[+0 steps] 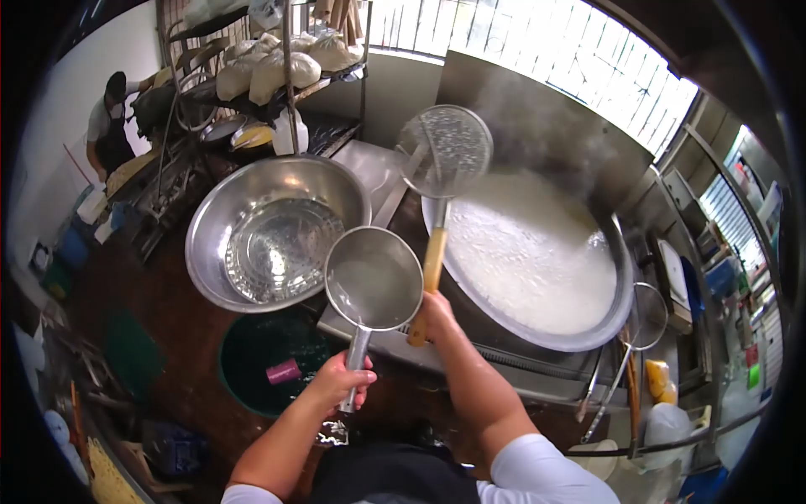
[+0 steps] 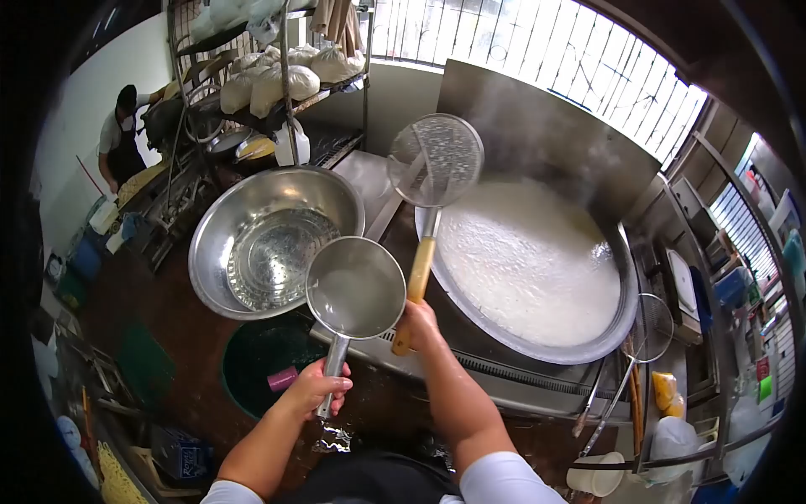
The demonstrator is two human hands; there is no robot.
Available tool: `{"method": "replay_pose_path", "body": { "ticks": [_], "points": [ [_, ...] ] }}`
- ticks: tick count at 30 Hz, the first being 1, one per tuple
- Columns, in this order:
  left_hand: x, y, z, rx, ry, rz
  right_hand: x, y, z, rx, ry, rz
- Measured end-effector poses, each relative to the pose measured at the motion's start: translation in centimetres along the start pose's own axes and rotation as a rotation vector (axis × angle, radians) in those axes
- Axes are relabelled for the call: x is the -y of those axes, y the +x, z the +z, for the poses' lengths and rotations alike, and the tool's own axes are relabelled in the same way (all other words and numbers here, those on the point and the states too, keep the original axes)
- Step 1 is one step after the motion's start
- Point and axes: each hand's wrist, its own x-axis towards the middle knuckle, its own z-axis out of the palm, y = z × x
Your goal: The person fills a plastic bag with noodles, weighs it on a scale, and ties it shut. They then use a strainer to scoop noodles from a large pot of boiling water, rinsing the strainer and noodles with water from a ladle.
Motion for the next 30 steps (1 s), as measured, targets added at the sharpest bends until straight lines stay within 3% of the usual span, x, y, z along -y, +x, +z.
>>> {"method": "replay_pose_path", "body": {
  "ticks": [5, 9, 11, 12, 13, 15, 18, 22, 26, 28, 30],
  "points": [
    [-1.7, 0.8, 1.2, -0.159, 0.200, 0.104, -2.0, 3.1, 3.6, 0.123, 0.290, 0.123],
    [-2.2, 2.2, 1.5, -0.303, 0.327, 0.200, -2.4, 4.4, 4.5, 0.161, 0.329, 0.080],
    [-2.0, 2.7, 1.4, -0.337, 0.327, 0.235, -1.9, 5.2, 4.6, 0.178, 0.114, 0.006],
    [-2.1, 2.8, 1.5, -0.332, 0.312, 0.220, -1.0, 4.8, 5.1, 0.087, -0.060, -0.085],
    [-2.4, 2.9, 1.7, -0.324, 0.316, 0.215, 0.2, 4.5, 5.0, 0.077, -0.056, -0.086],
    [-2.8, 3.0, 2.0, -0.273, 0.097, 0.140, 2.4, 3.4, 4.2, 0.048, -0.163, 0.045],
    [-3.0, 2.1, 0.9, -0.067, -0.154, 0.079, 5.8, 2.4, 1.2, 0.027, -0.322, -0.031],
    [0.3, 0.7, -2.3, 0.022, -0.245, 0.001, 12.1, -0.6, -6.0, -0.056, -0.555, -0.211],
    [2.9, -0.6, -4.1, -0.002, -0.329, -0.057, 16.5, -3.3, -19.7, -0.382, -0.609, -0.591],
    [4.3, -0.7, -5.0, 0.003, -0.338, -0.096, 19.5, -4.7, -28.8, -0.576, -0.700, -0.551],
    [5.5, -0.6, -5.3, 0.021, -0.351, -0.085, 22.1, -8.6, -32.2, -0.760, -0.757, -0.537]
  ]
}}
